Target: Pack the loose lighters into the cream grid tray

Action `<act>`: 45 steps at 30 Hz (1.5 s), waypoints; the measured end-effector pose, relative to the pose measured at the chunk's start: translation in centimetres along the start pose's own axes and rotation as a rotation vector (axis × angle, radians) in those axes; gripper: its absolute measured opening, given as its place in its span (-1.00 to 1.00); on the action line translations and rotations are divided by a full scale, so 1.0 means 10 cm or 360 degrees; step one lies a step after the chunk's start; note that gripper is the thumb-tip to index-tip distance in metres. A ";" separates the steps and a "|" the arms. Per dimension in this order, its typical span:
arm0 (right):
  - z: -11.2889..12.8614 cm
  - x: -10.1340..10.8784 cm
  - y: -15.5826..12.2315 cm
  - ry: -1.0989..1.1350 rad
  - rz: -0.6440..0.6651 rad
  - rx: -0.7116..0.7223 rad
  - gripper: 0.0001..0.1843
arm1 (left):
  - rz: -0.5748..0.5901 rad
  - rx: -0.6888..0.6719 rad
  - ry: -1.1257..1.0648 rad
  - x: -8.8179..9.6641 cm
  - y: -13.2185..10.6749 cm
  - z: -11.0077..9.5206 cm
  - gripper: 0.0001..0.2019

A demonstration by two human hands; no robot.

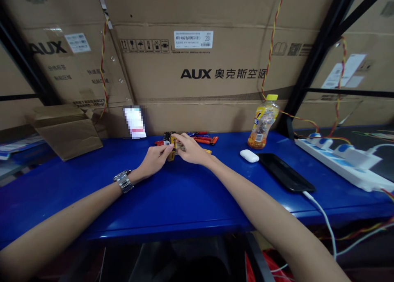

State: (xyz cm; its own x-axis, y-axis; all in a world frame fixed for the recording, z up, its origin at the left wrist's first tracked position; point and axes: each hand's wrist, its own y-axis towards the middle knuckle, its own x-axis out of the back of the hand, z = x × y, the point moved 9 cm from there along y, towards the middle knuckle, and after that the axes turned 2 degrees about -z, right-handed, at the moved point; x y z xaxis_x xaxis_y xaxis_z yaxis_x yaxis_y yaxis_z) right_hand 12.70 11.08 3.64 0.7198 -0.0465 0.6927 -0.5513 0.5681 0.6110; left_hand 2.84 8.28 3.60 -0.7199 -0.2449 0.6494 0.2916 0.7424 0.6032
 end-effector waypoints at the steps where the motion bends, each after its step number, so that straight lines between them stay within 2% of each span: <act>1: 0.04 0.02 0.00 0.0055 -0.0026 0.0031 -0.48 | -0.0023 0.0059 -0.0022 0.01 0.00 0.05 -0.52; 5: 0.15 0.03 0.00 0.0171 -0.0079 0.0078 -0.64 | -0.0044 0.0268 -0.0111 -0.01 0.01 0.22 -0.46; 9: 0.09 -0.03 0.00 0.0261 -0.0068 -0.0055 -0.81 | -0.0001 0.0327 -0.0146 -0.05 0.00 0.28 -0.41; 12: -0.05 -0.03 0.00 0.0427 -0.0077 -0.0231 -0.75 | -0.0045 0.0406 -0.0101 -0.02 -0.02 0.30 -0.38; 16: -0.27 0.12 0.00 0.0608 -0.0287 -0.0385 -0.67 | -0.0169 0.0436 -0.0173 0.05 -0.04 0.29 -0.46; 20: -0.45 0.16 0.00 0.0672 -0.0445 -0.0479 -0.72 | -0.0144 0.0480 -0.0044 0.08 -0.03 0.32 -0.60; 23: -0.47 0.08 0.02 0.0685 -0.0412 -0.0464 -0.81 | -0.0144 0.0521 0.0081 0.11 -0.02 0.35 -0.65; 28: -0.34 -0.02 0.04 0.0437 -0.0276 -0.0347 -0.75 | -0.0110 0.0524 0.0123 0.10 -0.02 0.37 -0.67; 33: -0.23 0.01 0.04 0.0301 -0.0239 -0.0241 -0.67 | -0.0088 0.0489 0.0146 0.07 -0.01 0.36 -0.65; 40: -0.10 0.00 0.05 -0.0073 -0.0094 -0.0064 -0.64 | -0.0080 0.0466 0.0157 0.07 -0.01 0.34 -0.66; 42: -0.10 0.03 0.05 -0.0116 -0.0067 -0.0058 -0.61 | -0.0076 0.0455 0.0148 0.06 -0.01 0.33 -0.65; 45: -0.16 0.19 0.04 -0.0219 -0.0098 -0.0073 -0.62 | -0.0069 0.0445 0.0122 0.06 -0.01 0.32 -0.66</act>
State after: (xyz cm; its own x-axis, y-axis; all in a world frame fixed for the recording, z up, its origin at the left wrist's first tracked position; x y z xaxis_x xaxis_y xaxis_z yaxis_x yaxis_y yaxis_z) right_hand 14.47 12.53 4.57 0.6855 -0.1928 0.7021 -0.4856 0.5974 0.6382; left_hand 0.34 10.08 2.41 -0.6752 -0.3186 0.6652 0.0692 0.8706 0.4872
